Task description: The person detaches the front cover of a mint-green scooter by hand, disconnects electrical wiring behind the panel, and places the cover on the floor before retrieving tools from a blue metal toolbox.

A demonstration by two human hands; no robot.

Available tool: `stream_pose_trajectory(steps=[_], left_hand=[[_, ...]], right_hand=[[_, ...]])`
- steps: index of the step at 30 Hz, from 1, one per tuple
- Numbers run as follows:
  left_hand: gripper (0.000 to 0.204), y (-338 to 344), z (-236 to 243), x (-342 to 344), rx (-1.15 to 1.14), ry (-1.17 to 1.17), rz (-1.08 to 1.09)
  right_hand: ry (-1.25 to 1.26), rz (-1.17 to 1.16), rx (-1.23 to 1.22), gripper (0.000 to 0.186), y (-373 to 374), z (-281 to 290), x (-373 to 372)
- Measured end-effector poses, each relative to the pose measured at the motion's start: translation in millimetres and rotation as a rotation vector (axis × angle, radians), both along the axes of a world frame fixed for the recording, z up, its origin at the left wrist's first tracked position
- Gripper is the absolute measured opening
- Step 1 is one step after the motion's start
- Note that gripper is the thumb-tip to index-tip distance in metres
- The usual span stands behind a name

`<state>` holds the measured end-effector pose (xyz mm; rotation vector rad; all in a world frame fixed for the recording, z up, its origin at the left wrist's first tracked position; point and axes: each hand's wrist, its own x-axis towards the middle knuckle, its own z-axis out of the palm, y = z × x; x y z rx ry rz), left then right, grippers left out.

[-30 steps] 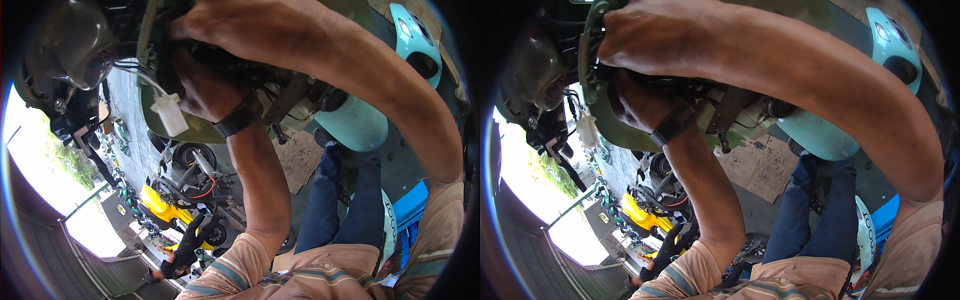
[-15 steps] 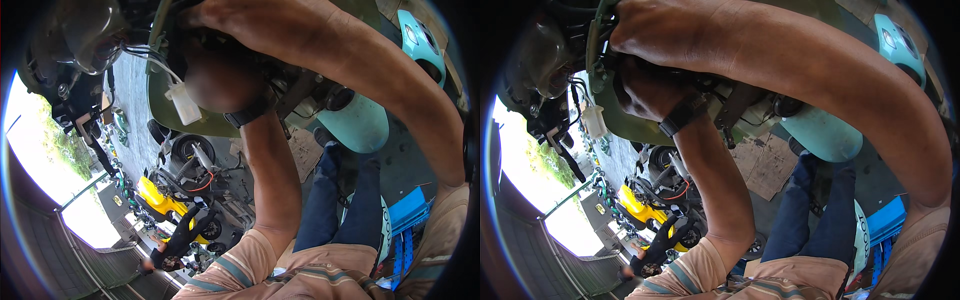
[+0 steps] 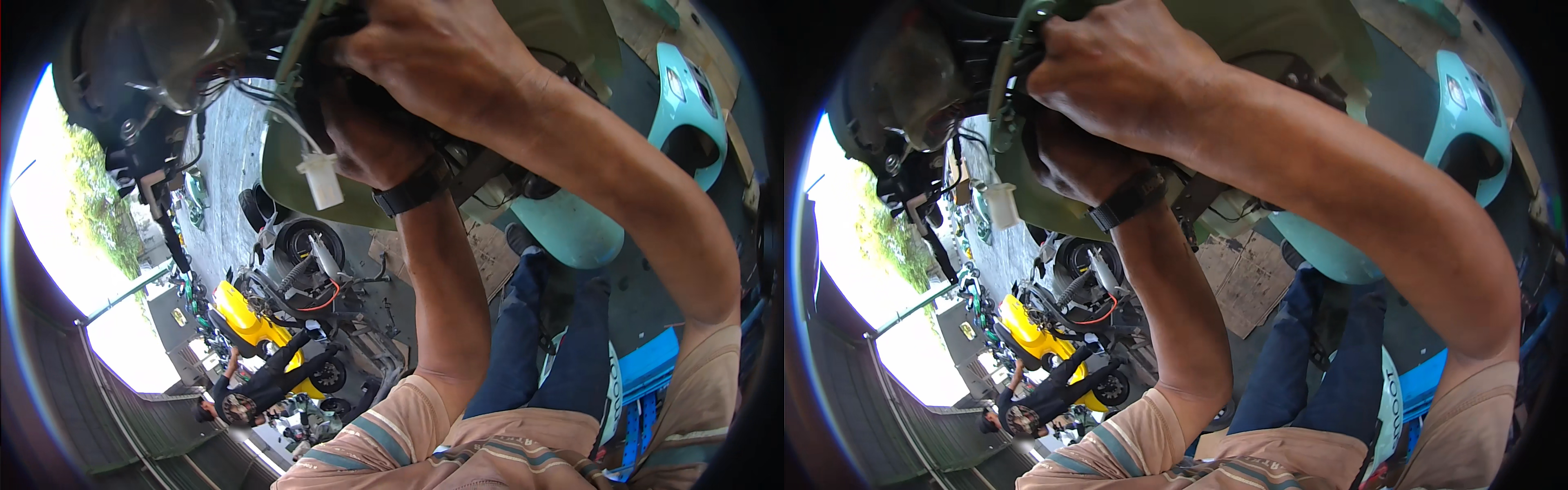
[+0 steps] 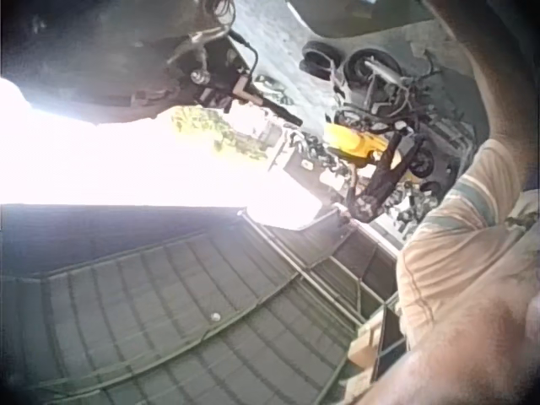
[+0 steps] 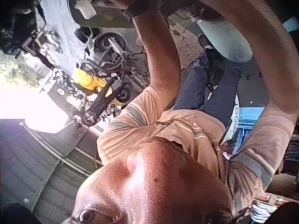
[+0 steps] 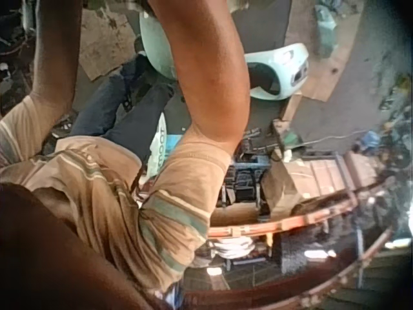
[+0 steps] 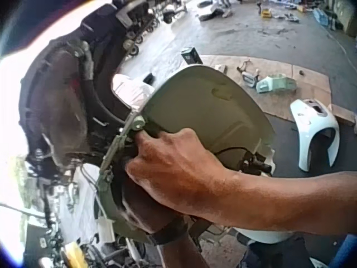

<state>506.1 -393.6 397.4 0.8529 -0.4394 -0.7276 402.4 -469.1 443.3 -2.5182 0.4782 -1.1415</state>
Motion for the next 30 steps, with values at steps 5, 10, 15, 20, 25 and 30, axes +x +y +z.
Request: stream_pose_trajectory(steps=[5, 10, 15, 20, 25, 30], left_hand=[[0.036, -1, 13, -2, 0.133, -0.164, 0.065], [0.036, 11, 16, 0, 0.246, -0.284, 0.167], [0.037, 15, 9, -1, 0.264, -0.397, 0.282], [0.038, 13, 4, -5, 0.281, -0.548, 0.396], [0.037, 9, 3, -8, 0.361, -0.676, 0.504], [0.055, 12, -11, 3, 0.466, -1.037, 0.65]], right_hand=[[0.02, -0.106, -0.061, 0.014, -1, -9, 6], [-0.038, -0.099, -0.048, 0.016, -2, -10, 4], [-0.191, -0.006, 0.017, 0.035, -8, -12, 0], [-0.273, 0.078, 0.349, 0.04, -2, -14, -10], [-0.21, 0.07, 0.595, 0.035, -9, -13, -12], [-0.24, 0.105, 0.837, 0.029, -6, -5, -8]])
